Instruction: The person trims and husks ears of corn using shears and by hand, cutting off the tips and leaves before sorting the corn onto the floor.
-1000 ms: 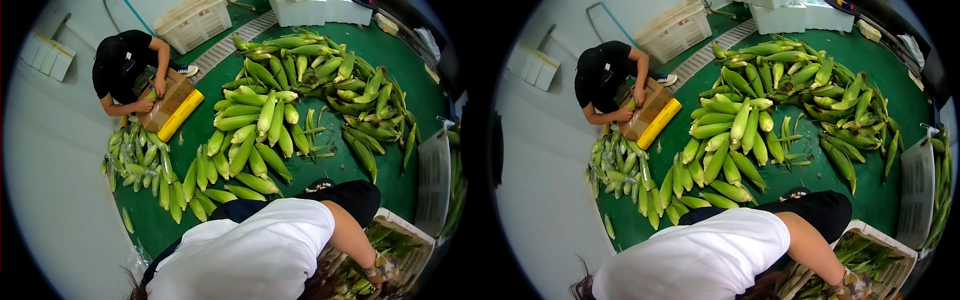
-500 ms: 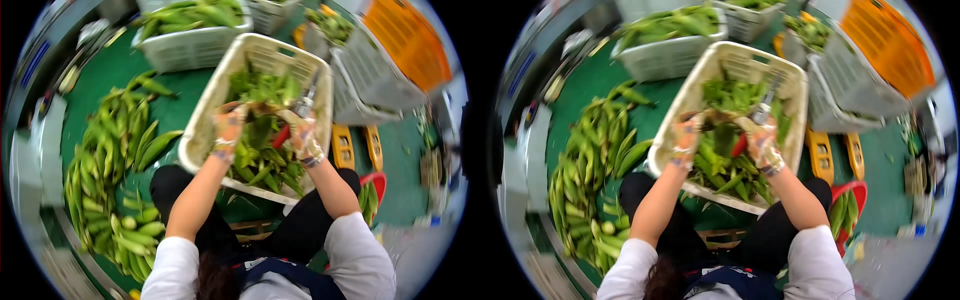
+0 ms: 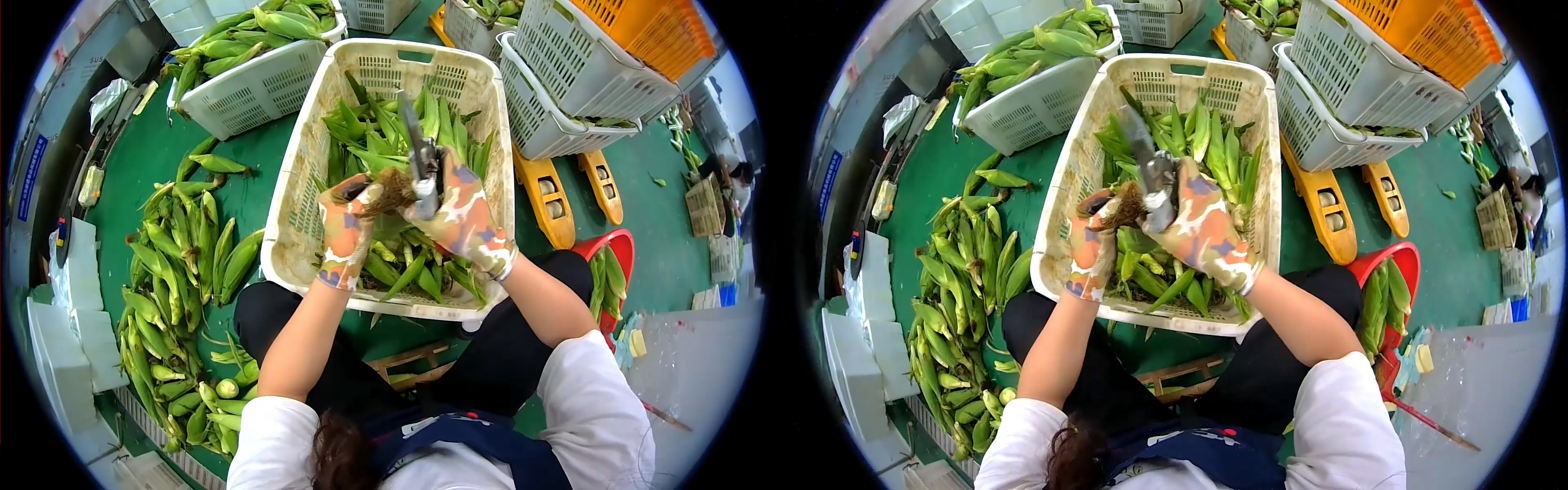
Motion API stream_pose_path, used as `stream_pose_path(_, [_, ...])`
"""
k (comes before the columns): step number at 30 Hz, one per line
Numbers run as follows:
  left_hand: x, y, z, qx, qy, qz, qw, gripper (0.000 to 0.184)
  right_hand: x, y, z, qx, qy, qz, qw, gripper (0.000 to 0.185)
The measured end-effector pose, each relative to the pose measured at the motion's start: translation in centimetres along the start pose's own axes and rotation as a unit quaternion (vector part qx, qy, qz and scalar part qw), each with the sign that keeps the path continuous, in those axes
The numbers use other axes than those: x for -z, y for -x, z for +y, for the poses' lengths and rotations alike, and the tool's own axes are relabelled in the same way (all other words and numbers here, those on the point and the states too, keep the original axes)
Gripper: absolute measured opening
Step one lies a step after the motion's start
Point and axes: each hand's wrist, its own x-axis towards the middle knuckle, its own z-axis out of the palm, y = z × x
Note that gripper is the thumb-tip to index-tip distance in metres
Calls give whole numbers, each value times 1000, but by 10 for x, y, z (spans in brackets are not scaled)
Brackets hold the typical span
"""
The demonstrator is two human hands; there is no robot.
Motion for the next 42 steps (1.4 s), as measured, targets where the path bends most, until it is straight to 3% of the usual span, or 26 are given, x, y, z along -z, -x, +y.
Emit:
stream_pose_path(2, [1, -2, -7, 1, -46, 11, 999, 38, -8, 1, 2, 53, 3, 94, 994, 40])
stream_pose_path(3, [-1, -2, -9, 2, -91, 23, 996, 39, 1, -1, -11, -52, -25, 74, 996, 29])
stream_pose_path(5, [-3, -1, -9, 48, 19, 35, 998, 33, 1, -8, -1, -235, -220, 80, 943, 17])
stream_pose_path(6, [-13, 2, 2, 82, 62, 48, 993, 27, 4, -8, 3, -197, -343, 117, 911, 12])
stream_pose_path(7, [-21, 4, 8, 115, 104, 63, 986, 22, 7, -7, 8, -233, -405, 107, 877, 12])
stream_pose_path(8, [-20, 2, 9, 112, 107, 67, 986, 22, 4, -2, 14, -202, -386, 93, 895, 13])
stream_pose_path(10, [-15, -3, 10, 141, 205, 14, 968, 13, 1, 0, 8, -292, -523, 70, 798, 19])
stream_pose_path(11, [-14, -3, 9, 138, 205, 16, 969, 13, -5, 2, 16, -349, -594, 60, 722, 21])
stream_pose_path(13, [-13, -8, 2, 182, 241, 78, 950, 10, -10, 1, 17, -388, -658, 60, 642, 23])
stream_pose_path(14, [-6, -13, -5, 189, 253, 51, 947, 9, -14, 3, 21, -371, -617, 52, 692, 23])
stream_pose_path(15, [1, -14, -8, 184, 179, 29, 966, 14, -17, 6, 24, -354, -573, 43, 738, 22])
stream_pose_path(17, [11, -15, -33, 2, -19, -30, 999, 27, -15, 10, 15, -270, -478, 36, 835, 17])
stream_pose_path(18, [0, -4, -2, 65, -3, -89, 994, 47, -14, 12, 10, -229, -425, 41, 875, 14])
stream_pose_path(19, [-1, -2, -8, -25, -38, -126, 991, 57, -15, 13, 9, -246, -444, 43, 861, 15])
stream_pose_path(21, [9, -2, -22, -23, -253, -81, 964, 58, -17, 14, 8, -255, -458, 47, 850, 17])
stream_pose_path(23, [11, -4, -32, -40, -203, -90, 974, 57, -20, 15, 9, -239, -451, 50, 858, 17])
stream_pose_path(24, [11, -5, -35, -48, -176, -94, 979, 56, -23, 17, 7, -180, -449, 67, 872, 16])
stream_pose_path(26, [14, -6, -40, -101, -182, -97, 973, 53, -30, 21, 0, -211, -425, 107, 874, 19])
stream_pose_path(29, [21, -15, -65, -226, -258, -52, 938, 46, -34, 22, 15, -326, -423, 45, 844, 23])
stream_pose_path(33, [19, -4, -17, -134, -340, -82, 927, 51, -22, 33, 11, -308, -417, -48, 854, 21])
stream_pose_path(34, [17, -4, -5, -189, -347, -89, 914, 45, -19, 38, 2, -294, -444, -8, 846, 19])
stream_pose_path(36, [28, -8, -42, -195, -346, -10, 918, 49, -10, 41, -2, -265, -530, 53, 804, 20])
stream_pose_path(37, [30, -8, -46, -194, -347, -12, 918, 49, -8, 44, 4, -259, -495, 49, 828, 19])
stream_pose_path(38, [32, -7, -49, -123, -312, -17, 942, 46, -6, 48, 10, -253, -458, 45, 851, 20])
stream_pose_path(41, [16, -2, -30, -51, -227, -25, 972, 37, 9, 44, 13, -252, -423, 26, 870, 18])
stream_pose_path(42, [13, 0, -30, -98, -241, 38, 965, 34, 12, 39, 15, -260, -425, 25, 866, 17])
